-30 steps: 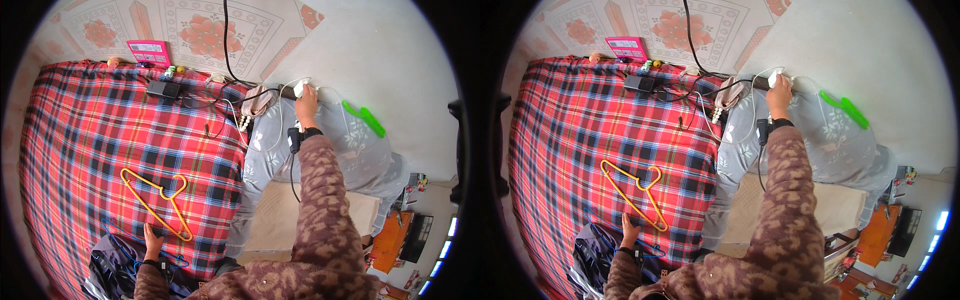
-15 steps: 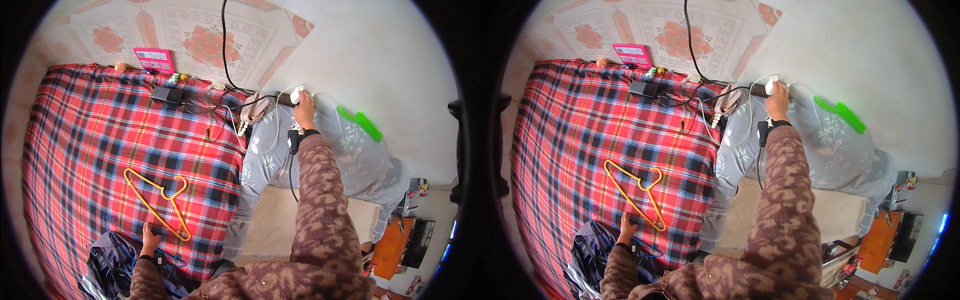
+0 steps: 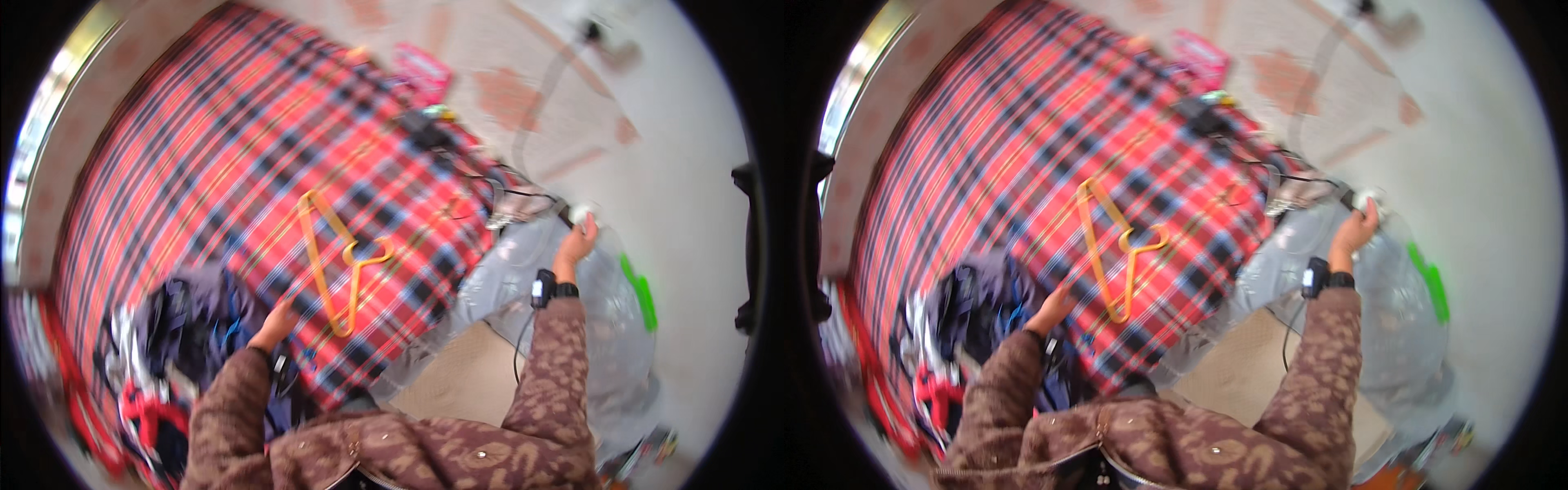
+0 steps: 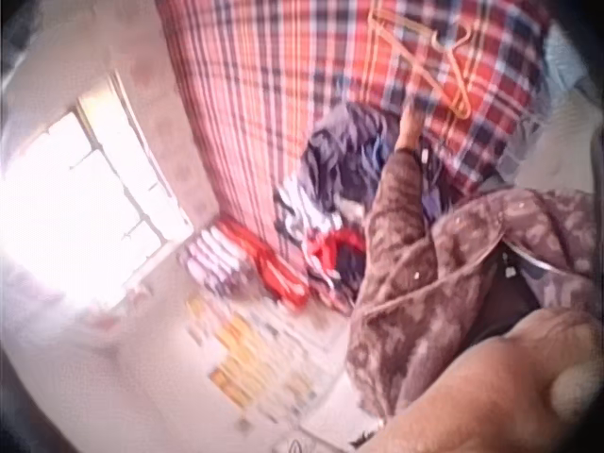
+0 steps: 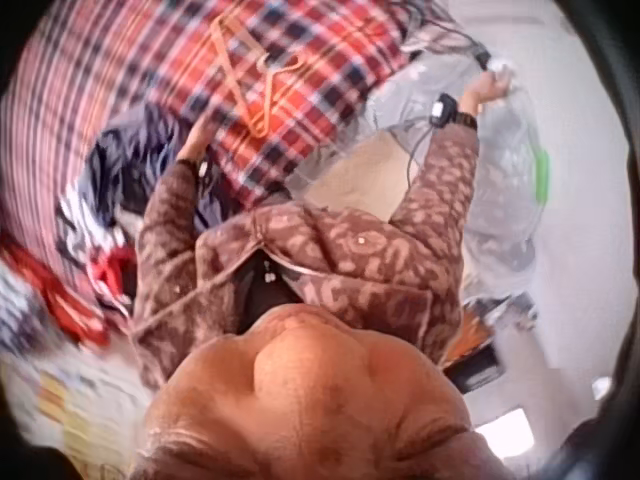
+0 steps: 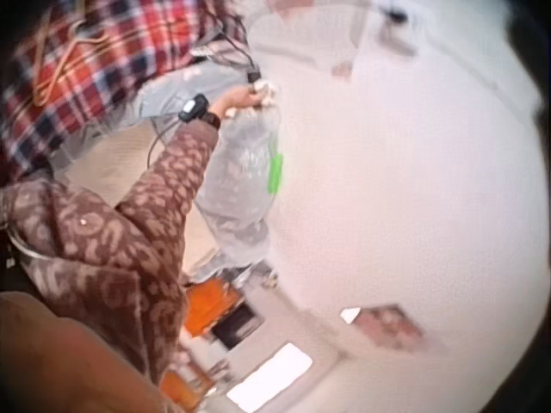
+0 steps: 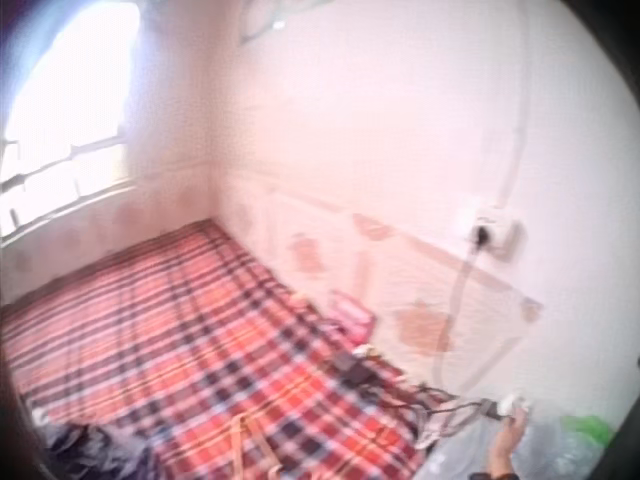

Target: The person sorts a pile of clothes on a bed and places several items onto hangers. They handle shirts, pants, and a jacket, then set the hangers aside on the bed.

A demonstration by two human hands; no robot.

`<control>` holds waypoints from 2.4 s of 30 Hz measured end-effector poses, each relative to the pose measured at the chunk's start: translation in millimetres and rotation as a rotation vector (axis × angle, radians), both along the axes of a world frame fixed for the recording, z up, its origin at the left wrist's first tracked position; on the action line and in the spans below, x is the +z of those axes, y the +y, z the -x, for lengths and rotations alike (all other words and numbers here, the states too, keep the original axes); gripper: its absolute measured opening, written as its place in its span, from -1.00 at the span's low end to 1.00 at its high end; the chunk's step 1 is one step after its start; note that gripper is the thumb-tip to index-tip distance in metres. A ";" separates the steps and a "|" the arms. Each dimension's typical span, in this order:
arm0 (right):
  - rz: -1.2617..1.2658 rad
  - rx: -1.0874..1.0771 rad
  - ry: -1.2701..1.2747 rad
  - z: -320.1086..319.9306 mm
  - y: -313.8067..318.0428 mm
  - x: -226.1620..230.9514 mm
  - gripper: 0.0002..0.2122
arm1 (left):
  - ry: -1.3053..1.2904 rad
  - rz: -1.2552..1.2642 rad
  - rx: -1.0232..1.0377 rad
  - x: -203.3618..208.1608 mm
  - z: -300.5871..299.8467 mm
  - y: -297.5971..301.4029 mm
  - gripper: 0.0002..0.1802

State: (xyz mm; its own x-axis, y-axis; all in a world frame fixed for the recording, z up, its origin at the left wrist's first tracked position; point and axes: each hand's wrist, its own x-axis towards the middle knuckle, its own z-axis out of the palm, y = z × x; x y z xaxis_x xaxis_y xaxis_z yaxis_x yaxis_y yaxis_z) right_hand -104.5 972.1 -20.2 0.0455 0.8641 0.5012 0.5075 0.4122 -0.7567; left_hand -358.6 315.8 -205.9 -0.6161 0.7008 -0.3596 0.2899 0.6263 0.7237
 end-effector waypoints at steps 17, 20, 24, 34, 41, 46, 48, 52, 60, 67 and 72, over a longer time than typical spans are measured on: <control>0.315 0.743 -0.905 105.2 -485.7 -138.5 -0.52 | -0.678 -0.215 0.747 110.8 -158.8 -199.3 -0.48; 0.582 0.676 -0.934 100.9 -500.8 -144.0 -0.48 | -0.738 -0.219 0.865 99.0 -195.0 -234.5 -0.48; 0.565 0.655 -0.931 94.3 -511.8 -141.2 -0.59 | -0.778 -0.205 0.992 82.3 -225.1 -264.1 -0.47; 0.750 1.402 -0.993 62.0 -642.1 -147.8 -0.42 | -0.168 -0.054 1.212 42.2 -227.8 -286.7 -0.16; 1.405 1.548 -0.710 41.0 -750.6 -132.8 -0.72 | -0.779 -0.522 1.135 59.9 -230.0 -262.7 -0.03; 1.520 1.665 -0.893 60.6 -806.4 -67.9 -0.55 | -0.742 -0.679 1.268 108.1 -224.3 -296.4 -0.07; 1.508 1.811 -0.900 62.1 -821.9 -40.4 -0.53 | -0.897 -0.760 1.235 125.3 -217.8 -315.6 -0.06; 1.506 1.930 -0.894 65.6 -839.4 2.1 -0.50 | -0.867 -0.936 1.223 151.0 -210.2 -342.5 -0.06; 1.269 1.767 -0.632 90.0 -806.1 -17.3 -0.68 | -0.705 -0.987 1.169 175.7 -206.5 -396.6 -0.34; 0.496 1.296 -1.130 152.4 -682.8 -91.9 -0.45 | -0.413 -0.902 1.256 241.4 -205.1 -481.6 -0.34; 0.499 1.331 -1.212 158.1 -674.3 -133.8 -0.43 | -0.531 -0.436 1.097 227.4 -205.6 -471.3 -0.39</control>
